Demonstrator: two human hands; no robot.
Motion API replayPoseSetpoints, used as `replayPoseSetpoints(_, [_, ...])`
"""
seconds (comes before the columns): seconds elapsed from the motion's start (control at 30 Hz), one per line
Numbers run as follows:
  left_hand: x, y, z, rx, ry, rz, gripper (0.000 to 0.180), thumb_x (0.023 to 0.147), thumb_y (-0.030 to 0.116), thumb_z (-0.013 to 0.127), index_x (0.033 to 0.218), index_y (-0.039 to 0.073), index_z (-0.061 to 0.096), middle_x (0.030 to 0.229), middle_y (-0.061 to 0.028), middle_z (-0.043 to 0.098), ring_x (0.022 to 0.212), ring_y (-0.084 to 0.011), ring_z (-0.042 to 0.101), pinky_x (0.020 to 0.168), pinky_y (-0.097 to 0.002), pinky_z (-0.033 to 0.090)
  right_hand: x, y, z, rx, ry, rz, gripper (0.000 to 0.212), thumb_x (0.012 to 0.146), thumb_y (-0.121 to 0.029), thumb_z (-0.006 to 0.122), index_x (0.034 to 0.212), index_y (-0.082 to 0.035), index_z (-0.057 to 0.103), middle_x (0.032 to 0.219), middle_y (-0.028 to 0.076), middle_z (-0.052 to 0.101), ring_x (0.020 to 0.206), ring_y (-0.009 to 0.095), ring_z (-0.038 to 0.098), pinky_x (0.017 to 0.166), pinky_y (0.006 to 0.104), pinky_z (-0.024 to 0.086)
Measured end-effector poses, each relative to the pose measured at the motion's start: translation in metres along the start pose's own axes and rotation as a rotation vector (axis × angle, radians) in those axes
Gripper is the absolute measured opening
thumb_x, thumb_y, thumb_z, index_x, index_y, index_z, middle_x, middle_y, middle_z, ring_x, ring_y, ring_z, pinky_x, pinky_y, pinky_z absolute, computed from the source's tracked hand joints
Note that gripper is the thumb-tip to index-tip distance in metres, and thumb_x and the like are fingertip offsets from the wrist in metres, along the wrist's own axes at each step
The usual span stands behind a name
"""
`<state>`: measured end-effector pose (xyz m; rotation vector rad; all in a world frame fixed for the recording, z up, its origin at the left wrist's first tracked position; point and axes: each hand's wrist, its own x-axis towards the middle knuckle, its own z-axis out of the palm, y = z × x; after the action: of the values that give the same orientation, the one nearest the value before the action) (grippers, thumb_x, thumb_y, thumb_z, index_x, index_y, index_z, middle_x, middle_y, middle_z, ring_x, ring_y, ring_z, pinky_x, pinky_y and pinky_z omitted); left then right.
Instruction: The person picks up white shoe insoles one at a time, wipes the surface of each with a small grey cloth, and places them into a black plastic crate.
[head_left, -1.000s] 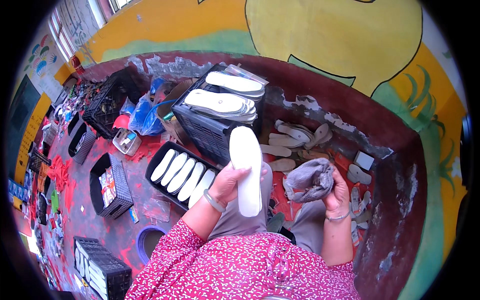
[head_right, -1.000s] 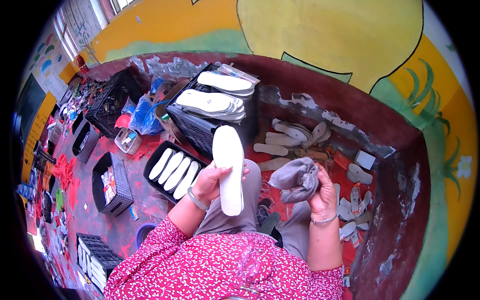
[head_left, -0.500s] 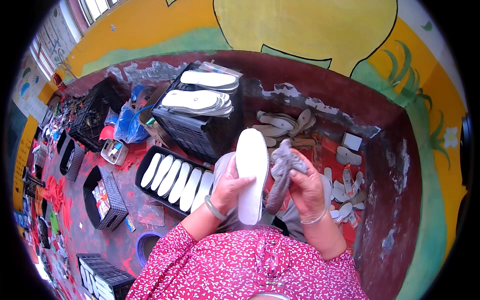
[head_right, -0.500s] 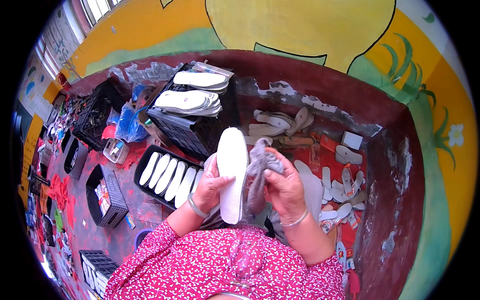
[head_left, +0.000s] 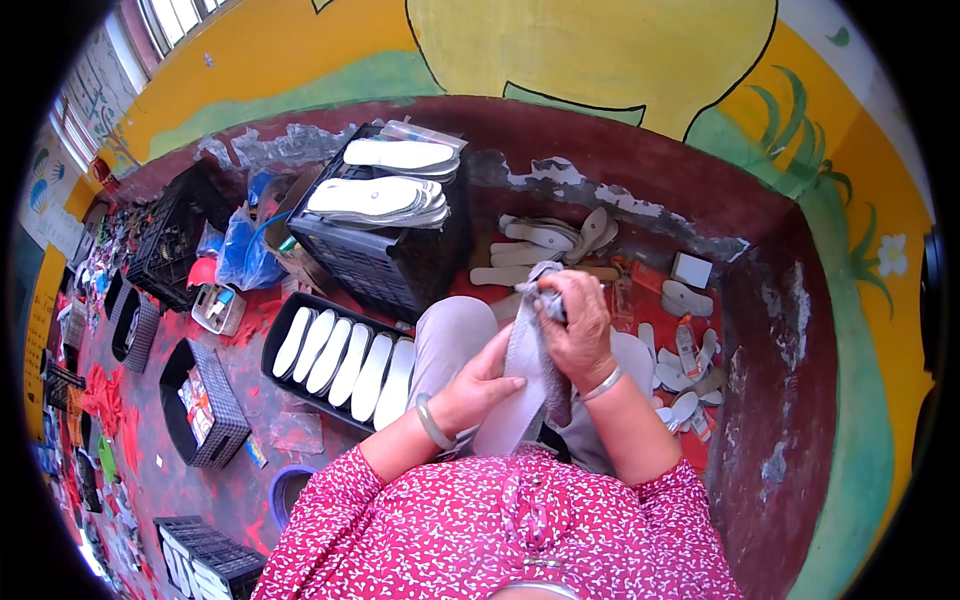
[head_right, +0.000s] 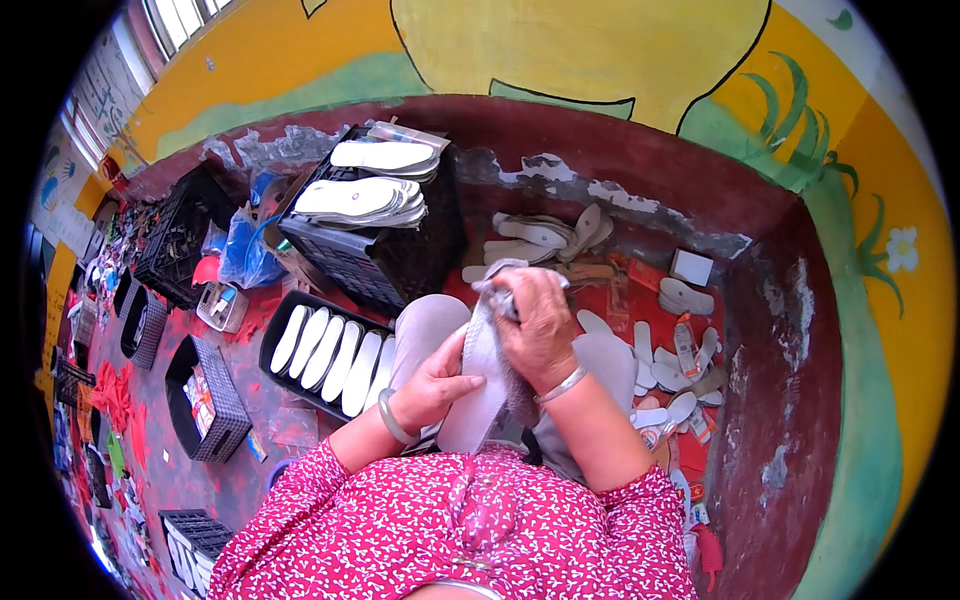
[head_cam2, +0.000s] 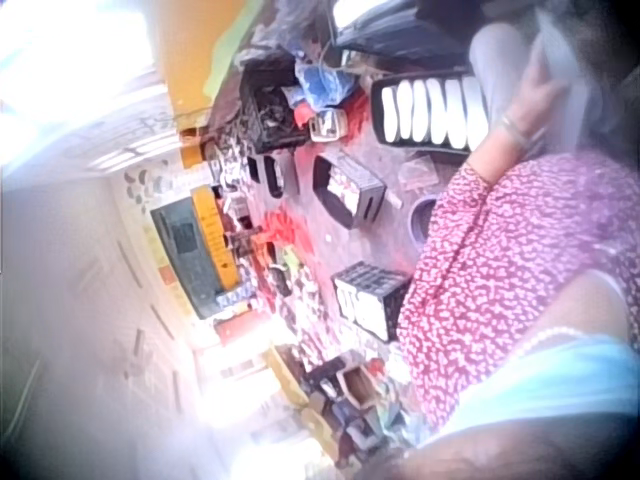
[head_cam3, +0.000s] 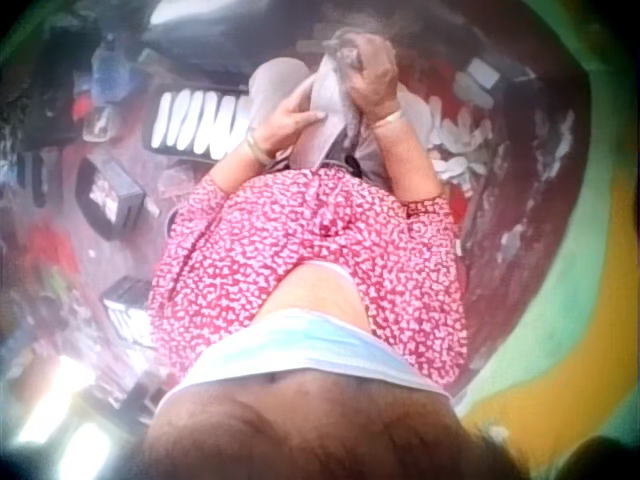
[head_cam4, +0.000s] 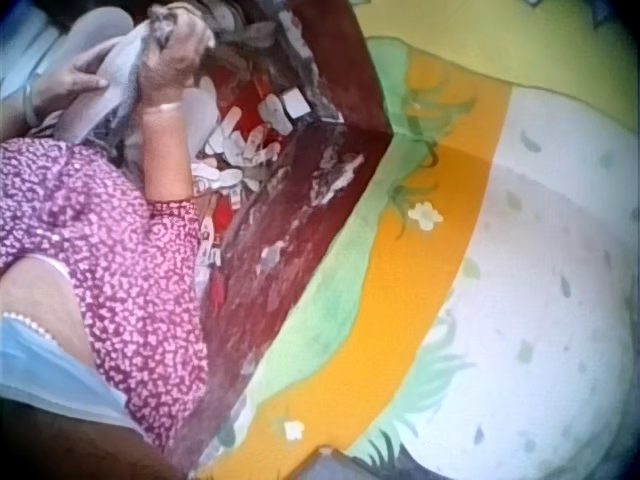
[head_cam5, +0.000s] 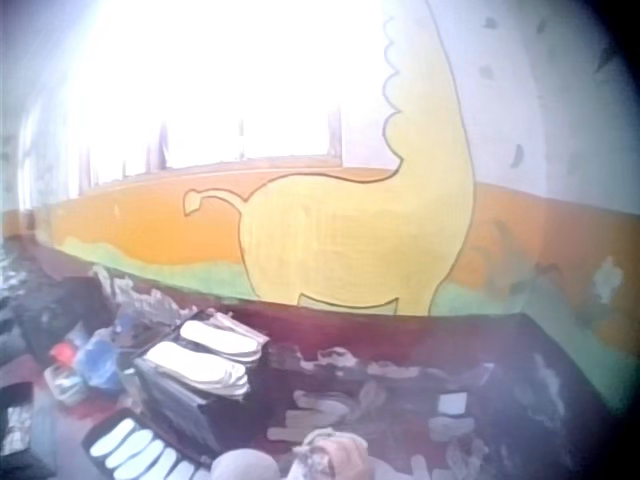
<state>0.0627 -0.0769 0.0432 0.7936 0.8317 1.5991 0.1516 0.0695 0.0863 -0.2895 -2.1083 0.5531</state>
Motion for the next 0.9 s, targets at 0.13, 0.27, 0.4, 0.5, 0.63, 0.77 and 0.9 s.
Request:
replayPoseSetpoints(0.13, [-0.003,-0.001,-0.009,-0.107,0.12,0.03,0.067,0.08,-0.006,0.056,0.14,0.006,0.028,0.132,-0.0073,0.044,0.121,-0.018,0.045,0.102,-0.034,0.036,-0.033,-0.031,0.008,0.037,-0.215,-0.103,0.033,0.067,-0.008,0.068,0.098,-0.007,0.059,0.094,0.012,0.06,0.088,0.032,0.057,0.079,0.0398,0.044])
replayPoseSetpoints(0.27, [-0.009,-0.009,-0.021,-0.086,0.029,-0.02,0.066,0.08,-0.007,0.056,0.139,0.007,0.03,0.131,-0.0068,0.045,0.121,-0.0179,0.045,0.103,-0.0349,0.035,-0.035,-0.029,0.01,-0.03,-0.16,-0.207,0.032,0.067,-0.009,0.069,0.097,-0.008,0.059,0.093,0.01,0.061,0.088,0.03,0.059,0.077,0.0392,0.044])
replayPoseSetpoints(0.4, [-0.013,0.012,-0.008,-0.174,-0.047,-0.146,0.071,0.08,-0.006,0.056,0.141,0.005,0.023,0.133,-0.0083,0.044,0.124,-0.0191,0.043,0.104,-0.0354,0.033,-0.006,0.003,0.009,-0.074,-0.019,-0.001,0.024,0.074,-0.009,0.064,0.097,-0.008,0.059,0.095,0.012,0.062,0.086,0.032,0.059,0.077,0.0389,0.044])
replayPoseSetpoints(0.5, [-0.013,0.005,-0.01,-0.157,-0.036,-0.09,0.075,0.079,-0.005,0.056,0.144,0.005,0.02,0.135,-0.0093,0.042,0.125,-0.0209,0.042,0.105,-0.0363,0.032,0.011,0.054,-0.001,0.459,-0.01,0.552,0.013,0.084,-0.011,0.06,0.096,-0.006,0.059,0.09,0.011,0.064,0.082,0.022,0.061,0.074,0.034,0.048])
replayPoseSetpoints(0.63, [-0.01,0.015,-0.021,-0.298,0.123,0.018,0.073,0.077,-0.004,0.057,0.141,0.005,0.024,0.13,-0.0133,0.046,0.117,-0.0245,0.05,0.099,-0.038,0.041,0.001,0.067,-0.015,1.465,0.246,0.958,0.023,0.092,-0.021,0.049,0.101,-0.003,0.059,0.093,0.008,0.065,0.079,0.017,0.063,0.072,0.0298,0.053])
replayPoseSetpoints(0.77, [-0.008,0.017,-0.035,-0.316,0.182,0.1,0.07,0.08,0.001,0.059,0.141,0.007,0.025,0.132,-0.0121,0.045,0.117,-0.0243,0.05,0.097,-0.0381,0.044,-0.042,0.072,-0.004,1.773,0.111,1.056,0.033,0.093,-0.037,0.049,0.107,-0.009,0.059,0.102,0.008,0.063,0.093,0.023,0.061,0.086,0.0401,0.05])
replayPoseSetpoints(0.9, [-0.005,0.014,-0.036,-0.35,0.23,0.111,0.062,0.087,0.009,0.054,0.142,0.008,0.024,0.136,-0.0115,0.041,0.121,-0.0245,0.047,0.098,-0.0387,0.042,-0.051,0.014,0.024,1.499,0.069,0.916,0.043,0.096,-0.032,0.046,0.129,-0.006,0.044,0.121,0.01,0.055,0.109,0.022,0.055,0.094,0.0359,0.045])
